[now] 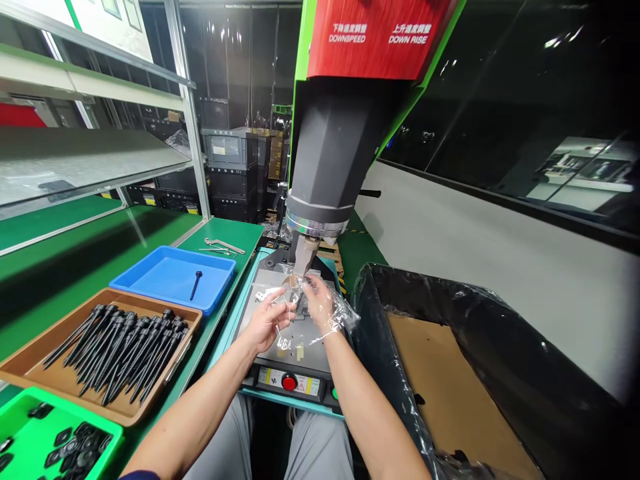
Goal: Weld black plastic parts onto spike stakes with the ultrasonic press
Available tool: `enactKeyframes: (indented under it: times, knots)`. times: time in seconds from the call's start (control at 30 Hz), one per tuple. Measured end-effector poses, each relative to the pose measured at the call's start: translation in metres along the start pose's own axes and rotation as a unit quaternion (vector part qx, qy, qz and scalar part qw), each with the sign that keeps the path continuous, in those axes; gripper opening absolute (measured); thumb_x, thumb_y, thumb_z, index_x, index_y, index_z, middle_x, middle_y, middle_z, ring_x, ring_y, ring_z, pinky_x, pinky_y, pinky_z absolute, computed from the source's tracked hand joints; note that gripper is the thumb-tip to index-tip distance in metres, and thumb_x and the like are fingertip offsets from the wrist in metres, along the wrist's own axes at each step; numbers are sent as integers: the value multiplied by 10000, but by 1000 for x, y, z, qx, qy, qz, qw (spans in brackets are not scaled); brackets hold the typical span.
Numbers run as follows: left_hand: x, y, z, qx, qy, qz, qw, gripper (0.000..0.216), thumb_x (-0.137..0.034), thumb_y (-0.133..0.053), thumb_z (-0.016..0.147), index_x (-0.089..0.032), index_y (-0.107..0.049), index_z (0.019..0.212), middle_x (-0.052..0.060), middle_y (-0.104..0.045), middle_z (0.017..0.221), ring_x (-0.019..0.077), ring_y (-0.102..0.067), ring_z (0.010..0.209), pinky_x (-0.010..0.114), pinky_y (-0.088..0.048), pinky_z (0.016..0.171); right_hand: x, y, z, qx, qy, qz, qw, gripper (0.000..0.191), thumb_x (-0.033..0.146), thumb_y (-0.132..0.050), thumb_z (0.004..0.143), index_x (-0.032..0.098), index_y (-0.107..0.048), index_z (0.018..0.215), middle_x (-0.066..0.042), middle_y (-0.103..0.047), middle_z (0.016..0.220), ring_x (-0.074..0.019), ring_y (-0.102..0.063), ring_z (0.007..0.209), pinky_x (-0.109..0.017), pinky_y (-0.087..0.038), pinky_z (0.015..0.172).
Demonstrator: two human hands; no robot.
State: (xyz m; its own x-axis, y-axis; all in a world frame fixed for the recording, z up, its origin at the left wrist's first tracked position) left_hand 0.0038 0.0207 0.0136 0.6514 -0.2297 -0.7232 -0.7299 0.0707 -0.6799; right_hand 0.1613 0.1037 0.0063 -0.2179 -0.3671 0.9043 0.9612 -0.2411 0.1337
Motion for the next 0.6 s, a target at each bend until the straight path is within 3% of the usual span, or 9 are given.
enactKeyframes:
  times: [0.23,0.4,0.6]
  knots:
    - [4,-3,1,-3,16,10,1000,721,-202,-788,726,-163,-458,1367,100,-732,923,141,-696,687,188,-525,575,-9,-19,17,19,-30,-21,999,394,384,-644,732,151,-681,1048,-113,-701,1070,-279,-614,998,-393,-439,918]
    - [5,1,1,-9,19,17,1000,686,-185,-752,757,-141,-443,1367,104,-737,911,135,-699,684,177,-517,555,-13,-16,21,54,-24,-28,998,370,409,-586,780,204,-672,1075,-64,-704,1091,-247,-627,1010,-352,-465,908]
    - [7,5,1,-11,21,13,1000,638,-154,-722,769,-127,-458,1349,113,-743,908,139,-702,683,185,-526,555,-18,-14,31,100,-10,-58,993,294,407,-579,772,215,-716,948,-43,-704,1078,-249,-620,1047,-362,-451,955]
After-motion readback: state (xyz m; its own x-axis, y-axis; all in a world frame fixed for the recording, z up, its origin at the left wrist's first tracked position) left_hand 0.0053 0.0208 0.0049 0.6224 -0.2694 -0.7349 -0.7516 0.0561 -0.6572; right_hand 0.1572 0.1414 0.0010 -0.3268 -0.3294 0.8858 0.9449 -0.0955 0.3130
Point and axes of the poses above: each hand's wrist, its own z-axis towards the middle knuckle, its own y-axis out of the back of the hand, x = y × z, the point moved 4 cm from there along z, towards the middle knuckle
